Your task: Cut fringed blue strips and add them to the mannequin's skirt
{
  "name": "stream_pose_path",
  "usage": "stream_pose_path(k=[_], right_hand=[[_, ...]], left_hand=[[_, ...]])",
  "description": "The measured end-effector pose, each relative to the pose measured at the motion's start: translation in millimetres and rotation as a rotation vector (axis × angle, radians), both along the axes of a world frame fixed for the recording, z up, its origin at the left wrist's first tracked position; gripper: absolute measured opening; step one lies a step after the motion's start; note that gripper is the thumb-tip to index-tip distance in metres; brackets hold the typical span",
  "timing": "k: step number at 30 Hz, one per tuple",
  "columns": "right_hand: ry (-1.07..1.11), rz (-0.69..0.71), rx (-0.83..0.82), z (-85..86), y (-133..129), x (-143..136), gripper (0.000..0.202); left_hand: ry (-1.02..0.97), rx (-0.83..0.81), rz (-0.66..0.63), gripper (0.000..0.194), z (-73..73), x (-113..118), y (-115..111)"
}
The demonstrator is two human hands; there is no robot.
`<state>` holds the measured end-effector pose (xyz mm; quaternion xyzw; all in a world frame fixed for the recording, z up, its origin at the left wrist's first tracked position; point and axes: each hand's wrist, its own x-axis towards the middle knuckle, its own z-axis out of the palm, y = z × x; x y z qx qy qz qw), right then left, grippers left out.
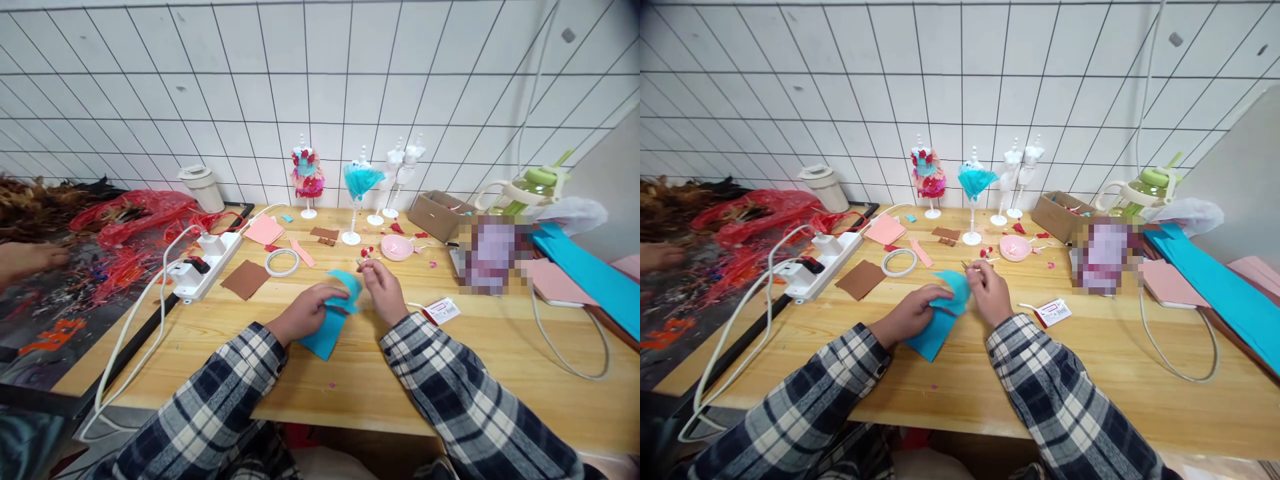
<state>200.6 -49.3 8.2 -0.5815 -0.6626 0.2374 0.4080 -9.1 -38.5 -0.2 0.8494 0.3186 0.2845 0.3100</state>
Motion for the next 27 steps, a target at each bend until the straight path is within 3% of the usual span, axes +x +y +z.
stream_pose_path(k=[3,5,8,11,13,18,20,21,22,24,27], right_hand=[[-0.242,0.090,-0.099,4.8,-0.3,-3.3,0.045],[-0.385,0.157,-0.165,7.4,-1.0,-5.8,0.048],[-0.546,0.146,-0.244,7.5,-1.6,-6.8,0.051],[-0.606,0.132,-0.259,3.6,-0.5,-4.7,0.041],[-0.604,0.107,-0.256,0.8,1.1,-3.0,0.030],[-0.507,-0.106,-0.201,2.4,4.3,-0.3,0.026],[-0.446,-0.217,-0.111,6.1,3.4,-0.5,0.031],[-0.421,-0.243,-0.063,8.0,2.3,-1.2,0.033],[-0.405,-0.232,-0.024,9.5,0.8,-2.4,0.034],[-0.403,-0.106,-0.008,11.2,-3.0,-6.5,0.039],[-0.408,0.176,-0.146,9.2,-8.3,-14.6,0.054]], left_hand=[[0.133,-0.041,-0.140,0.071,2.8,-1.4,-0.4],[0.174,-0.066,-0.109,0.070,6.0,-3.4,-0.3],[0.234,-0.069,-0.075,0.074,11.3,-7.8,-0.1],[0.230,-0.047,-0.039,0.086,13.4,-12.9,1.2],[0.233,-0.014,0.053,0.082,13.1,-17.7,4.7],[0.265,0.067,0.322,0.028,20.1,-48.8,25.4],[0.214,0.154,0.517,0.031,27.9,-70.4,34.4],[0.185,0.251,0.688,0.030,31.7,-81.7,37.9],[0.193,0.329,0.826,0.028,34.9,-92.4,40.6],[0.279,0.392,0.987,0.027,38.5,-108.6,43.2],[0.390,0.325,1.052,0.034,38.5,-113.7,40.3]])
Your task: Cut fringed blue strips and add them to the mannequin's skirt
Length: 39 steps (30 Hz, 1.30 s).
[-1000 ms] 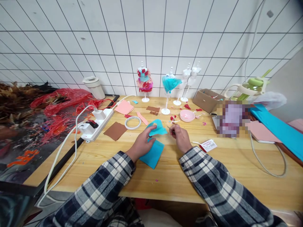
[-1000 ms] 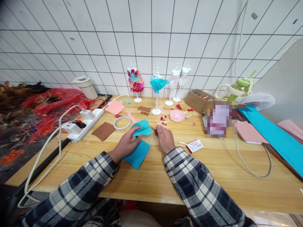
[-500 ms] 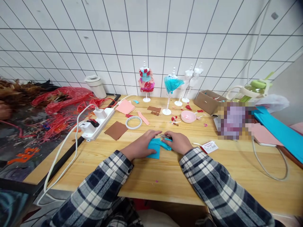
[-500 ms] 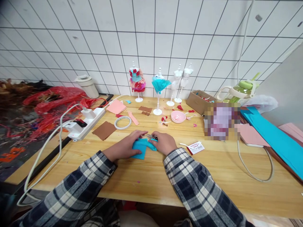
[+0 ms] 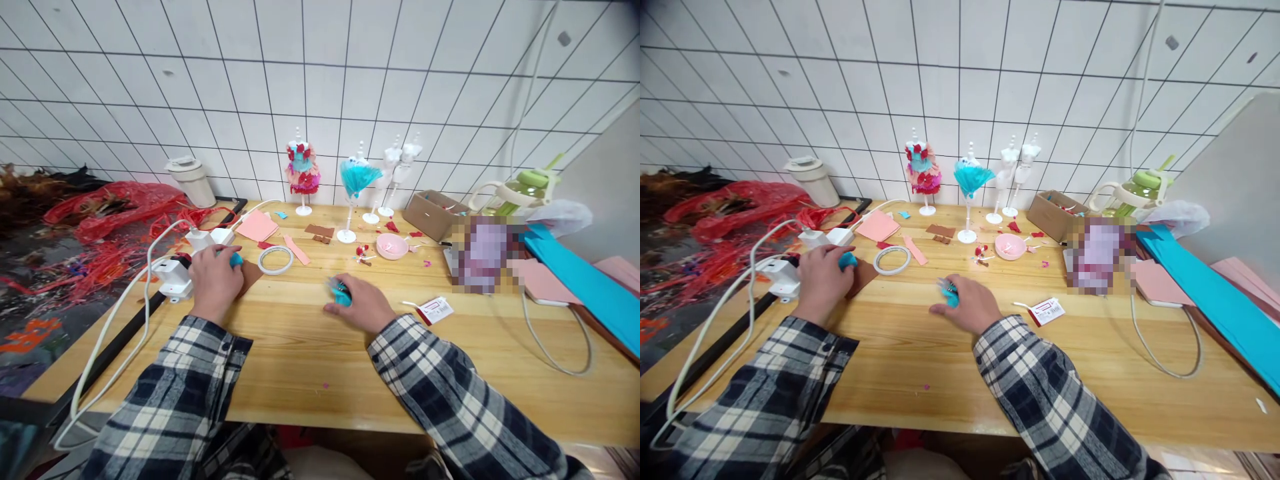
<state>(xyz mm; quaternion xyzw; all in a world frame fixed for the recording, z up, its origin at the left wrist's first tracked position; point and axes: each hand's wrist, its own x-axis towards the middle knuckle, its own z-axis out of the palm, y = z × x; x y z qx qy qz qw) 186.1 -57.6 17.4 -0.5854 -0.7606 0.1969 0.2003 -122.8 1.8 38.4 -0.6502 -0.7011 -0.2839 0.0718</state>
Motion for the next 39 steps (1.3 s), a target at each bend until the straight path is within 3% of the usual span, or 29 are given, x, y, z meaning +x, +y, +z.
stream_pose_path(k=[3,4,6,8,10,12,17,23,25,28,31,33,35,39], right_hand=[[0.170,0.119,-0.156,-7.7,-0.5,-5.5,0.055],[0.276,0.128,-0.172,-11.3,0.7,-6.3,0.053],[0.490,0.135,-0.168,-18.9,4.9,-6.5,0.050],[0.605,0.132,-0.136,-24.7,9.7,-5.0,0.046],[0.557,0.077,-0.079,-26.1,13.6,-1.1,0.039],[0.371,-0.037,-0.012,-23.1,15.9,5.3,0.037],[-0.059,-0.224,0.000,-12.9,17.1,19.3,0.040],[-0.127,-0.199,0.130,2.2,14.5,25.0,0.047],[-0.104,-0.186,0.149,13.4,10.4,43.6,0.039],[-0.015,-0.232,0.122,23.7,-3.1,95.1,0.038],[-0.028,-0.197,0.014,18.0,-22.7,149.1,0.038],[-0.061,-0.194,-0.100,9.4,-34.4,169.6,0.036],[-0.092,-0.192,-0.139,1.8,-42.2,173.6,0.035],[-0.261,-0.247,-0.060,-4.1,-47.1,151.3,0.030]], left_hand=[[-0.013,0.090,-0.104,0.034,0.0,16.3,-10.0],[-0.030,0.150,-0.198,0.027,0.2,24.7,-14.6],[-0.075,0.146,-0.519,0.019,-0.7,44.2,-24.5],[-0.076,0.037,-0.806,0.019,-4.3,64.4,-33.9],[-0.030,-0.132,-1.045,0.025,-10.3,81.8,-40.5],[0.057,-0.275,-1.137,0.030,-16.6,92.6,-43.1],[0.117,-0.335,-1.081,0.017,-22.9,91.1,-37.6],[0.088,-0.263,-0.973,0.022,-23.3,83.3,-34.3],[0.092,-0.273,-0.969,0.022,-23.9,82.2,-34.2],[0.083,-0.278,-0.961,0.022,-25.5,80.7,-32.9],[0.037,-0.275,-0.937,0.021,-28.5,82.1,-31.2],[0.003,-0.280,-0.945,0.020,-30.6,85.2,-30.9],[-0.024,-0.280,-0.975,0.020,-32.1,88.3,-31.6],[-0.076,-0.272,-0.988,0.018,-32.9,89.2,-33.6]])
